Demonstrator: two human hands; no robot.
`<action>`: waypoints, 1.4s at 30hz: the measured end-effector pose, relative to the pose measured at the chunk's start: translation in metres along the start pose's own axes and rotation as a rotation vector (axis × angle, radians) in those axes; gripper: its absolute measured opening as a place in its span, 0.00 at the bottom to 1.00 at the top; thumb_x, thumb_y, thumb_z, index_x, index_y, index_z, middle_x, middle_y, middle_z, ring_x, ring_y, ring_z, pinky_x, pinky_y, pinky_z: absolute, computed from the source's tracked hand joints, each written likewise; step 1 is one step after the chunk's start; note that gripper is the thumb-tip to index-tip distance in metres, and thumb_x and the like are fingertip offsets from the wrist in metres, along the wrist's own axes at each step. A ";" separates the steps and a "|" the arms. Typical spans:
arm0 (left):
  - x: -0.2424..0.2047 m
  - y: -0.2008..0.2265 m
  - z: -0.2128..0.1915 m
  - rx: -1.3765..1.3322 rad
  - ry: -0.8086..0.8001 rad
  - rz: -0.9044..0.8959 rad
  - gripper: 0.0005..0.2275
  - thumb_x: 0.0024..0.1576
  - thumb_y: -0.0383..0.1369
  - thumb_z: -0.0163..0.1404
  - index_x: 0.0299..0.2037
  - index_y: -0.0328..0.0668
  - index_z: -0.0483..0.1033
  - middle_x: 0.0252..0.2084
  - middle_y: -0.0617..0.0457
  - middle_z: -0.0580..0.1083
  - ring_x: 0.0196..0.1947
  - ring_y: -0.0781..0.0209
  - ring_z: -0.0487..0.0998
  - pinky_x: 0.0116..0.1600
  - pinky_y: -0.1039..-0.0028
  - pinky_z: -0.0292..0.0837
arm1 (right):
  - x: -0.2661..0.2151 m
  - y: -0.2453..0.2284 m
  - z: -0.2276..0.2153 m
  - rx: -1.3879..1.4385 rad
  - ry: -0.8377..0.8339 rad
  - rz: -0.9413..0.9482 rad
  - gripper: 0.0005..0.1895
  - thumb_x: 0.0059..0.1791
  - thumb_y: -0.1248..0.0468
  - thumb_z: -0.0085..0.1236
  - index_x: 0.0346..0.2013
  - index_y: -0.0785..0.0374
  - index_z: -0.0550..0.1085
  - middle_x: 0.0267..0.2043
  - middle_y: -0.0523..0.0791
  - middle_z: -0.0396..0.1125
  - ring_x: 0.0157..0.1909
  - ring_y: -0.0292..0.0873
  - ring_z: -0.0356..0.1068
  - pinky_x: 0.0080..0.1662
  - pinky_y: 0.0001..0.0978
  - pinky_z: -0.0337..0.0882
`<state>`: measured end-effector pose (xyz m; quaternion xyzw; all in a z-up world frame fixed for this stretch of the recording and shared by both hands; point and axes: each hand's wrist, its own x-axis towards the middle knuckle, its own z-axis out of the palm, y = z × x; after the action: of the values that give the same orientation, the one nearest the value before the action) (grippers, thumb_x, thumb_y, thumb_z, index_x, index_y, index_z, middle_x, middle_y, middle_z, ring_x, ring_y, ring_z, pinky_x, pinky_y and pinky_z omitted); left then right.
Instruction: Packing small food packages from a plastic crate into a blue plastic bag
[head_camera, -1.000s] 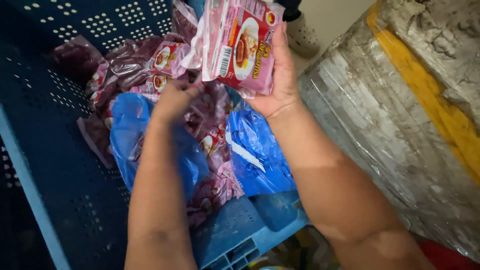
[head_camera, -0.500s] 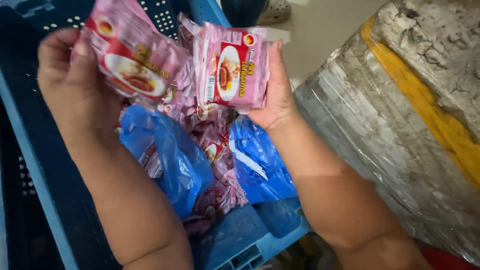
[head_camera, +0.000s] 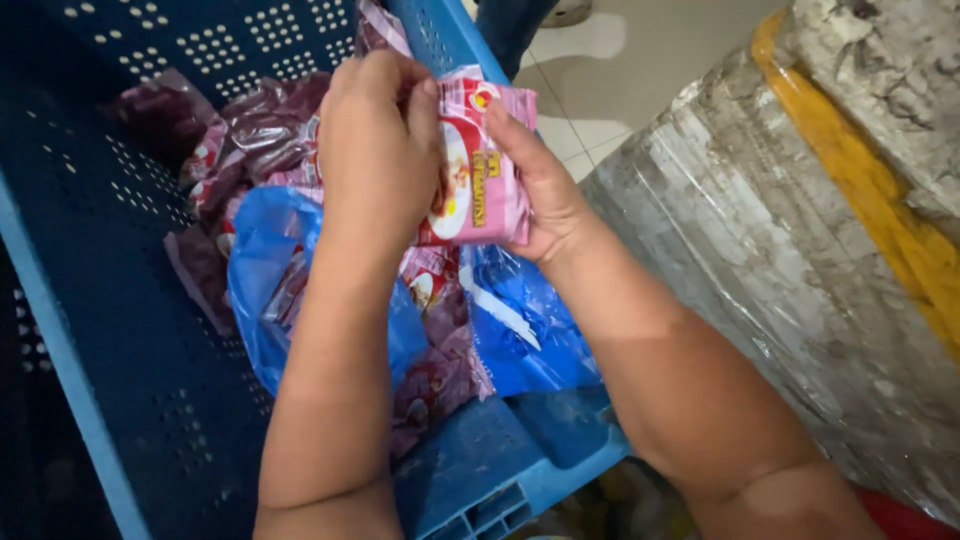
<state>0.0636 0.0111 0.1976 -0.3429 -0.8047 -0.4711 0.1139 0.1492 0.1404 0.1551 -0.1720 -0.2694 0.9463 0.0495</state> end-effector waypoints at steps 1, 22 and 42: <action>0.000 -0.004 0.002 0.004 0.014 -0.022 0.04 0.60 0.29 0.49 0.39 0.39 0.76 0.38 0.42 0.73 0.42 0.42 0.74 0.47 0.53 0.65 | 0.003 0.002 -0.001 0.010 0.026 0.024 0.25 0.43 0.56 0.69 0.49 0.67 0.76 0.45 0.55 0.76 0.44 0.53 0.78 0.51 0.49 0.79; -0.103 -0.149 0.155 0.194 -0.645 -0.789 0.23 0.57 0.46 0.56 0.54 0.40 0.67 0.53 0.38 0.75 0.53 0.35 0.77 0.53 0.48 0.72 | -0.017 -0.023 0.039 0.112 -0.068 -0.190 0.49 0.31 0.46 0.72 0.61 0.64 0.68 0.58 0.54 0.69 0.61 0.61 0.69 0.64 0.66 0.70; 0.005 -0.108 -0.009 -1.276 0.221 -0.686 0.07 0.61 0.31 0.52 0.47 0.39 0.73 0.41 0.48 0.80 0.41 0.55 0.82 0.47 0.60 0.82 | -0.009 -0.030 0.040 0.245 0.203 -0.225 0.39 0.40 0.45 0.66 0.60 0.61 0.72 0.59 0.54 0.71 0.60 0.63 0.71 0.65 0.67 0.68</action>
<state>-0.0125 -0.0286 0.1311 -0.0220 -0.4196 -0.8891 -0.1814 0.1431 0.1446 0.2056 -0.2280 -0.1636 0.9382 0.2026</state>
